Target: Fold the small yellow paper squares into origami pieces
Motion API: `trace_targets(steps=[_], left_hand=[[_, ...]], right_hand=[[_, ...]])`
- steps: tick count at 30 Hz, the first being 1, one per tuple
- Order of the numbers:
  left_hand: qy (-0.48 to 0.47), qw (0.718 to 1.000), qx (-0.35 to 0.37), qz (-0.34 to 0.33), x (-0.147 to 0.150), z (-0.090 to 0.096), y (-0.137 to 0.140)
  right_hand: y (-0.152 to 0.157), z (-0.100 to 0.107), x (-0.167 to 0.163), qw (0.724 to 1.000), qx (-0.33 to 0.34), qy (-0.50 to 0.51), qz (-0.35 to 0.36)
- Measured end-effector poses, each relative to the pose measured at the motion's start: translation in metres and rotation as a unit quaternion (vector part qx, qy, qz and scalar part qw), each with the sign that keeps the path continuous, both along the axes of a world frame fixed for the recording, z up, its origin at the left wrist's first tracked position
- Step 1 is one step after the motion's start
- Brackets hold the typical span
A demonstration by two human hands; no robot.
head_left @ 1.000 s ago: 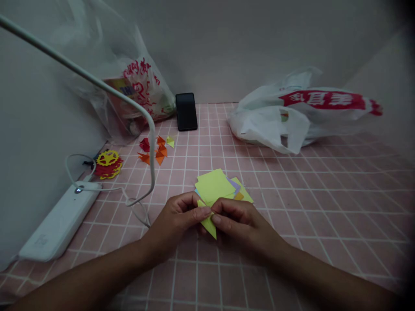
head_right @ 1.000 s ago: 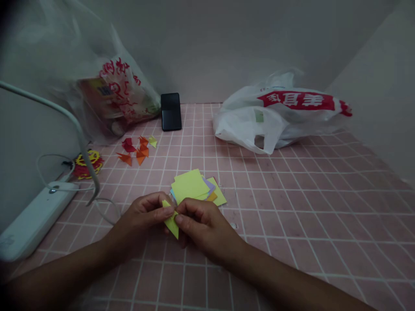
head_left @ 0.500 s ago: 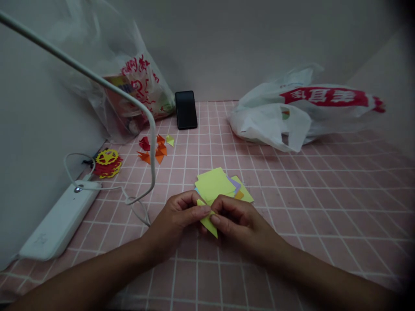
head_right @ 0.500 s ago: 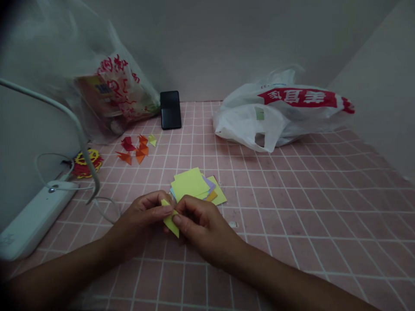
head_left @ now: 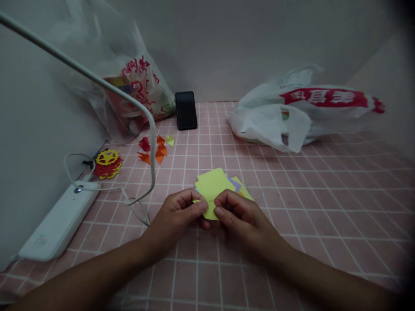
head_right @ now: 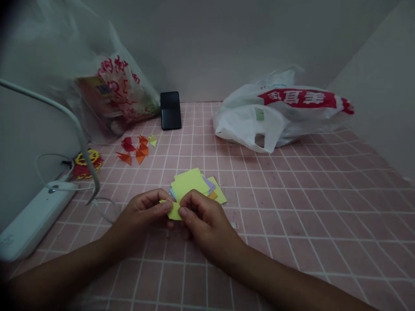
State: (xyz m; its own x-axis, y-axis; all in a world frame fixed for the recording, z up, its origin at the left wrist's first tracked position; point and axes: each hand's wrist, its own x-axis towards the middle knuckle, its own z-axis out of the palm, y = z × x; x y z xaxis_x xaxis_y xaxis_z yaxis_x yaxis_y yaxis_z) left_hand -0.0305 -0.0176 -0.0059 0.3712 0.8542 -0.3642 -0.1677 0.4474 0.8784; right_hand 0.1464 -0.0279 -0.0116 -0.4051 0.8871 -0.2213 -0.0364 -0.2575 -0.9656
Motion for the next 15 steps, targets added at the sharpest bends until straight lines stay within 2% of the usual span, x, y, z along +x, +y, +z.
trace_targets(steps=[5,8,15], left_hand=[[0.079,0.995,0.054,-0.024,-0.0007,0.001,0.0046],[0.108,0.991,0.067,-0.033,-0.0017,0.0013,0.0055],[0.077,0.996,0.039,-0.03,-0.0009,0.0021,0.0032]], right_hand=[[0.0018,0.0024,0.0002,0.996,0.061,-0.071,-0.009],[0.003,0.0023,0.0004,0.994,0.084,-0.073,0.002],[0.0039,0.0048,0.0008,0.997,0.05,-0.057,0.011]])
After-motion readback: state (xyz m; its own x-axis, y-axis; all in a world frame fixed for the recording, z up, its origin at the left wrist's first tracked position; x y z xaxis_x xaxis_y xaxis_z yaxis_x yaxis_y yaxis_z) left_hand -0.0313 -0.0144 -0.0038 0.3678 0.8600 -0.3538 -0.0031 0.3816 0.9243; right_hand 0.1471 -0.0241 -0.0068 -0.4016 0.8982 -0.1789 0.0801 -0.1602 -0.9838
